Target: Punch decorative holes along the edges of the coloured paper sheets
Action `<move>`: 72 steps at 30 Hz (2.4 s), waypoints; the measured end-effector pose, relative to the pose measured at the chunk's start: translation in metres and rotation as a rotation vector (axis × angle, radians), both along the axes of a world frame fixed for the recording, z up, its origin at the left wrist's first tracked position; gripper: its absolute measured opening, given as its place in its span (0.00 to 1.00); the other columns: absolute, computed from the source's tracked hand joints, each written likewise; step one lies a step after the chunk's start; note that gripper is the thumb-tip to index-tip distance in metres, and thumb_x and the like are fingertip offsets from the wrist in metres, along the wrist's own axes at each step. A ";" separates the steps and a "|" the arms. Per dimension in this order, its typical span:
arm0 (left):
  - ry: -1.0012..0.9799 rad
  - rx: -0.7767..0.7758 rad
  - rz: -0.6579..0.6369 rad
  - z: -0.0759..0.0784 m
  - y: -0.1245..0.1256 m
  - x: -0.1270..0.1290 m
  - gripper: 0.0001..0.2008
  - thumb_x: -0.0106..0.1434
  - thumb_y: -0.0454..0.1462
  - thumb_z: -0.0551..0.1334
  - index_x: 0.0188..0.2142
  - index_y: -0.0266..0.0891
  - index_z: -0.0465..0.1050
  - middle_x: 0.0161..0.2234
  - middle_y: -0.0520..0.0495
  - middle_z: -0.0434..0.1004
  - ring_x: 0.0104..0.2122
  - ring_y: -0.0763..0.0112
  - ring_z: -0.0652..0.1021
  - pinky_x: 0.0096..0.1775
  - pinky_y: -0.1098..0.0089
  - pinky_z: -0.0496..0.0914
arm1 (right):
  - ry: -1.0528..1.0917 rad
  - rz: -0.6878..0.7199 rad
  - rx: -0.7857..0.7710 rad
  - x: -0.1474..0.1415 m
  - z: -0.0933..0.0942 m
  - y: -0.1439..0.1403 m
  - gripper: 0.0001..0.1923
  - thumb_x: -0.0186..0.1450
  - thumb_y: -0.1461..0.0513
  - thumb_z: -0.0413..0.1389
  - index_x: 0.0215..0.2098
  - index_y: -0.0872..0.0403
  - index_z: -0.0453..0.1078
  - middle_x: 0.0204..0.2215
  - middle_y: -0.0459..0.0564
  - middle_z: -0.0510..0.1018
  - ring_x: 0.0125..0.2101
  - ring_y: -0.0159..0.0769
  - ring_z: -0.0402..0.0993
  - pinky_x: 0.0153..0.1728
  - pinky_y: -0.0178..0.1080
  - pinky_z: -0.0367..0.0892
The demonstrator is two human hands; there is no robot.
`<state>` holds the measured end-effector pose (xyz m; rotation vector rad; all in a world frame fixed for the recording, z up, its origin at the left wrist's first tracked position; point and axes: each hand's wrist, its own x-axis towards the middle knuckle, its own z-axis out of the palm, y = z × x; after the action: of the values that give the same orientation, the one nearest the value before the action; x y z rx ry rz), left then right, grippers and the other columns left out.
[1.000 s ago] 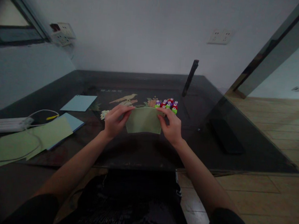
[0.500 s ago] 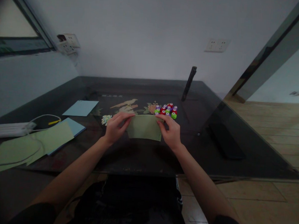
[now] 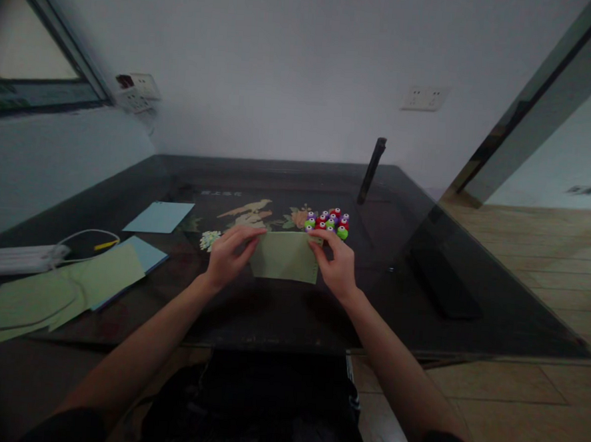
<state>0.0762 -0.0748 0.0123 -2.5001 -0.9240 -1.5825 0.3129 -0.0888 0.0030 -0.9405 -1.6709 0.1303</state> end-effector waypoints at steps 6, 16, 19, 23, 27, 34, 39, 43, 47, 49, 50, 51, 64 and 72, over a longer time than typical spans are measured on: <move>-0.003 -0.008 -0.018 0.000 0.000 0.000 0.12 0.64 0.30 0.56 0.45 0.40 0.72 0.38 0.46 0.78 0.39 0.71 0.77 0.42 0.68 0.71 | 0.018 -0.007 0.015 -0.001 0.000 0.000 0.09 0.63 0.62 0.55 0.43 0.50 0.70 0.39 0.48 0.78 0.37 0.36 0.75 0.38 0.39 0.72; -0.009 -0.048 -0.025 0.002 -0.001 0.000 0.11 0.65 0.32 0.55 0.45 0.40 0.73 0.37 0.46 0.78 0.38 0.70 0.77 0.42 0.66 0.71 | 0.007 -0.029 -0.041 0.001 -0.003 -0.002 0.08 0.63 0.60 0.55 0.40 0.50 0.72 0.36 0.49 0.78 0.36 0.37 0.75 0.39 0.41 0.71; -0.032 -0.063 -0.019 0.010 -0.003 0.000 0.10 0.66 0.34 0.55 0.43 0.40 0.74 0.37 0.46 0.79 0.38 0.70 0.77 0.42 0.66 0.71 | 0.045 -0.012 -0.075 0.000 0.006 -0.003 0.07 0.62 0.60 0.56 0.39 0.50 0.72 0.36 0.48 0.78 0.36 0.36 0.75 0.39 0.41 0.71; -0.106 -0.237 0.012 0.012 0.007 -0.003 0.11 0.64 0.36 0.58 0.43 0.41 0.75 0.36 0.47 0.79 0.33 0.70 0.77 0.35 0.69 0.71 | 0.144 0.104 -0.281 0.002 0.021 0.006 0.10 0.59 0.60 0.58 0.40 0.53 0.71 0.35 0.49 0.78 0.32 0.33 0.74 0.35 0.39 0.71; 0.024 -0.578 0.043 -0.012 0.027 -0.007 0.12 0.60 0.35 0.59 0.43 0.38 0.76 0.24 0.51 0.76 0.21 0.73 0.71 0.25 0.72 0.66 | 0.144 0.272 -0.607 0.008 0.006 0.029 0.12 0.53 0.63 0.61 0.36 0.57 0.70 0.29 0.49 0.78 0.28 0.34 0.74 0.32 0.39 0.70; 0.259 -0.732 0.050 -0.048 0.035 -0.001 0.13 0.57 0.32 0.58 0.39 0.39 0.78 0.32 0.49 0.80 0.27 0.71 0.74 0.33 0.71 0.68 | -0.019 0.215 -0.845 0.011 -0.038 0.043 0.10 0.52 0.67 0.58 0.34 0.58 0.69 0.24 0.48 0.76 0.25 0.33 0.73 0.28 0.36 0.67; 0.279 -0.702 0.017 -0.049 0.034 0.001 0.13 0.58 0.31 0.57 0.41 0.39 0.77 0.37 0.48 0.80 0.32 0.69 0.76 0.37 0.70 0.69 | -0.193 0.105 -0.722 0.010 -0.038 0.040 0.09 0.52 0.67 0.57 0.33 0.57 0.72 0.25 0.46 0.75 0.25 0.31 0.70 0.28 0.35 0.64; 0.299 -0.661 0.019 -0.051 0.035 0.000 0.13 0.57 0.31 0.58 0.40 0.39 0.76 0.38 0.46 0.79 0.34 0.68 0.76 0.39 0.68 0.70 | -0.347 0.024 -0.630 0.009 -0.036 0.038 0.09 0.52 0.67 0.58 0.33 0.55 0.73 0.22 0.44 0.72 0.23 0.30 0.65 0.26 0.34 0.59; 0.312 -0.649 0.022 -0.052 0.036 0.001 0.12 0.57 0.31 0.58 0.41 0.38 0.76 0.38 0.46 0.78 0.35 0.67 0.76 0.41 0.67 0.70 | -0.386 -0.003 -0.628 0.008 -0.038 0.037 0.09 0.53 0.66 0.58 0.34 0.55 0.74 0.22 0.44 0.71 0.24 0.31 0.65 0.26 0.34 0.58; 0.318 -0.648 0.022 -0.052 0.036 0.001 0.12 0.58 0.31 0.58 0.41 0.38 0.75 0.39 0.46 0.78 0.35 0.67 0.76 0.41 0.67 0.70 | -0.394 -0.006 -0.635 0.008 -0.038 0.038 0.10 0.53 0.67 0.57 0.35 0.55 0.74 0.23 0.44 0.71 0.24 0.31 0.65 0.27 0.34 0.58; 0.318 -0.647 0.023 -0.052 0.036 0.001 0.12 0.58 0.31 0.58 0.41 0.38 0.75 0.39 0.46 0.78 0.36 0.67 0.76 0.41 0.67 0.70 | -0.398 -0.007 -0.638 0.008 -0.038 0.038 0.10 0.54 0.67 0.57 0.35 0.55 0.74 0.23 0.44 0.71 0.25 0.31 0.65 0.27 0.34 0.58; 0.317 -0.645 0.024 -0.052 0.036 0.001 0.12 0.58 0.30 0.58 0.41 0.38 0.75 0.39 0.45 0.78 0.36 0.67 0.76 0.41 0.67 0.70 | -0.401 -0.007 -0.639 0.008 -0.038 0.038 0.10 0.54 0.67 0.57 0.35 0.55 0.74 0.23 0.44 0.72 0.25 0.31 0.65 0.27 0.34 0.58; 0.310 -0.619 0.016 -0.052 0.036 0.000 0.13 0.56 0.29 0.58 0.39 0.39 0.76 0.38 0.46 0.77 0.35 0.67 0.76 0.41 0.66 0.71 | -0.400 0.011 -0.613 0.007 -0.038 0.037 0.10 0.53 0.68 0.57 0.34 0.55 0.73 0.23 0.44 0.71 0.24 0.31 0.63 0.28 0.35 0.58; 0.320 -0.632 0.016 -0.052 0.037 0.000 0.13 0.56 0.29 0.58 0.39 0.38 0.75 0.38 0.45 0.77 0.37 0.66 0.76 0.42 0.66 0.70 | -0.443 0.017 -0.626 0.007 -0.037 0.038 0.10 0.54 0.68 0.57 0.36 0.56 0.72 0.28 0.46 0.72 0.26 0.31 0.63 0.29 0.35 0.57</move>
<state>0.0762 -0.0379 -0.0395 -2.9920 -1.5682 -0.9259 0.3202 -0.0513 -0.0343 -1.5030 -2.0943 0.5091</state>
